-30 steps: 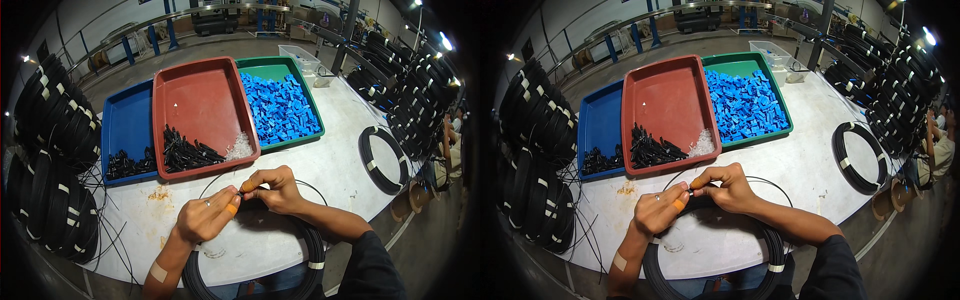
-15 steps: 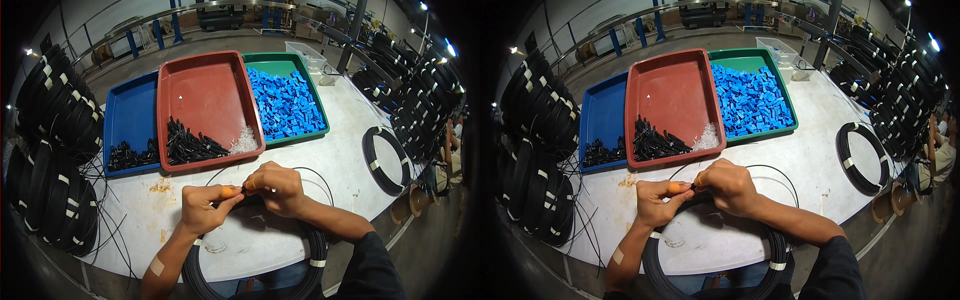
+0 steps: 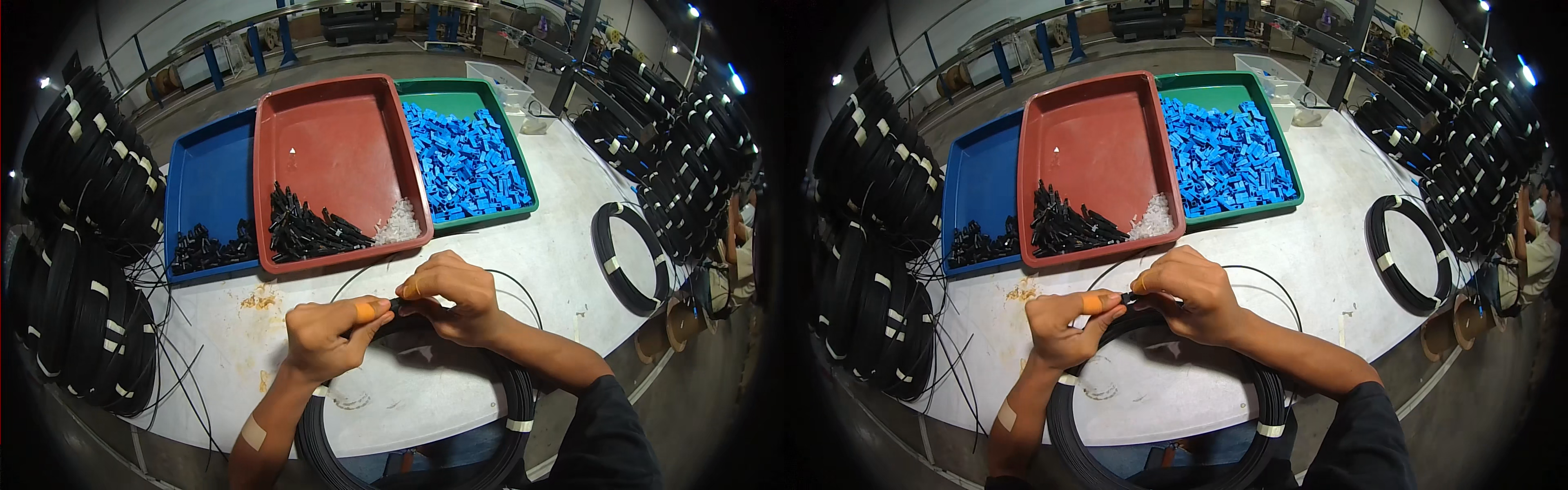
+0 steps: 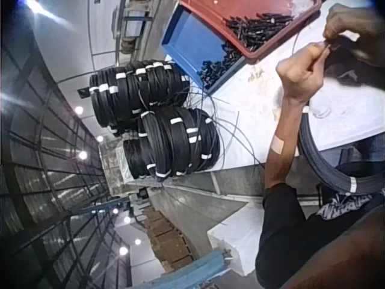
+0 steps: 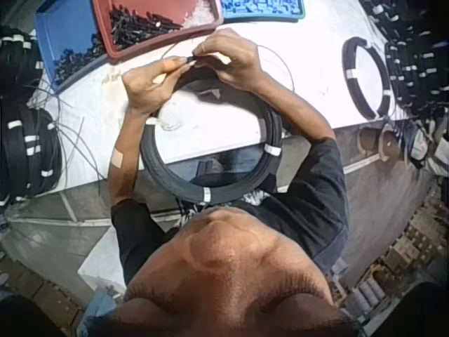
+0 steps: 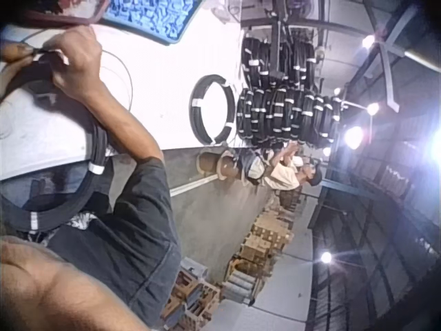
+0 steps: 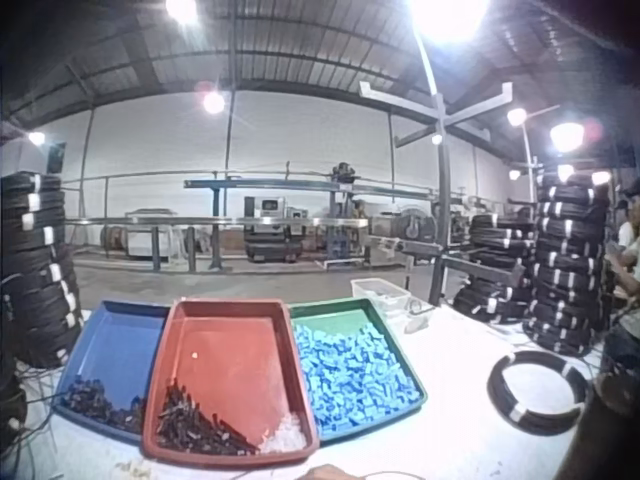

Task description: The person places a coiled cable onto the table and attaches connector components from trays onto the end of the cable by hand.

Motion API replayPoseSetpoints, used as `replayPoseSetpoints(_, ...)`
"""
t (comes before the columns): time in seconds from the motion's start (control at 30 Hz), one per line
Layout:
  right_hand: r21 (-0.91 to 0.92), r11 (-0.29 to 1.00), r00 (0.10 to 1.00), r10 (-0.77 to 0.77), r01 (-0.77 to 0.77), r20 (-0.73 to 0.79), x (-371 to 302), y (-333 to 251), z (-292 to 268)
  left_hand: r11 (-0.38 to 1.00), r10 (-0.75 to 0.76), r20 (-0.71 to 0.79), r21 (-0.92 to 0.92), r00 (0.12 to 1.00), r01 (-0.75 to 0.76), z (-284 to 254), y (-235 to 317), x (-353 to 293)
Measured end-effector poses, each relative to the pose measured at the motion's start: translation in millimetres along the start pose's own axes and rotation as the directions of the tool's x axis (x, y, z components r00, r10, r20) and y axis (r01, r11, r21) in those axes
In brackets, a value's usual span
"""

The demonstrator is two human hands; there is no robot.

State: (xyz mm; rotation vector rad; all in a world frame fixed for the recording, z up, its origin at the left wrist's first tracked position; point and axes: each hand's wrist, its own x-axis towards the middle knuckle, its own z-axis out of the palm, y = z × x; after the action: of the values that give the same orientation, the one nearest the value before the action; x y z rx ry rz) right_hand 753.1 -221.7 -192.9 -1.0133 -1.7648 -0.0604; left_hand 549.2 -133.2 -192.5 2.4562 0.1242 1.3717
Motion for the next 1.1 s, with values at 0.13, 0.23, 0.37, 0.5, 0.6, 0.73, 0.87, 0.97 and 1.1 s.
replayPoseSetpoints(0.13,-0.134,0.981,0.988,-0.149,0.143,-0.035,-0.1,-4.4,-0.2,0.633,-0.590,0.182,-0.499,0.786,0.591,5.5,2.7,-6.0)
replayPoseSetpoints(0.23,0.018,0.998,0.998,-0.056,0.056,-0.011,-1.7,-3.7,0.1,0.508,-0.609,0.241,-0.613,0.755,0.605,7.7,2.4,-4.3)
replayPoseSetpoints(0.37,0.147,0.984,0.994,0.090,-0.098,0.062,-7.2,3.5,-2.9,0.998,0.050,0.120,0.020,0.991,-0.053,-2.0,1.9,7.5)
replayPoseSetpoints(0.5,0.433,0.789,0.899,0.406,-0.436,0.165,-5.7,0.8,1.5,0.873,0.375,0.156,0.274,0.914,-0.404,-4.2,4.0,12.6)
replayPoseSetpoints(0.6,0.404,0.781,0.879,0.432,-0.476,0.200,-5.0,2.7,2.3,0.895,0.352,0.122,0.247,0.928,-0.372,-3.5,0.5,10.8)
replayPoseSetpoints(0.73,0.174,0.956,0.972,0.225,-0.234,0.074,-1.7,1.6,0.1,0.999,0.026,0.041,0.031,0.999,-0.028,0.7,0.3,2.9)
replayPoseSetpoints(0.87,0.039,0.998,0.999,0.050,-0.050,0.005,0.0,-0.9,0.1,0.907,-0.342,0.062,-0.238,0.938,0.347,-0.3,2.2,-2.3)
replayPoseSetpoints(0.97,-0.035,0.998,0.999,-0.046,0.046,0.016,-3.1,-0.6,2.7,0.548,-0.613,0.216,-0.577,0.760,0.606,4.7,6.6,-0.1)
replayPoseSetpoints(1.1,-0.016,0.996,0.996,-0.089,0.089,0.009,-2.6,-0.8,0.7,0.686,-0.515,0.214,-0.479,0.830,0.548,3.2,0.7,-2.8)
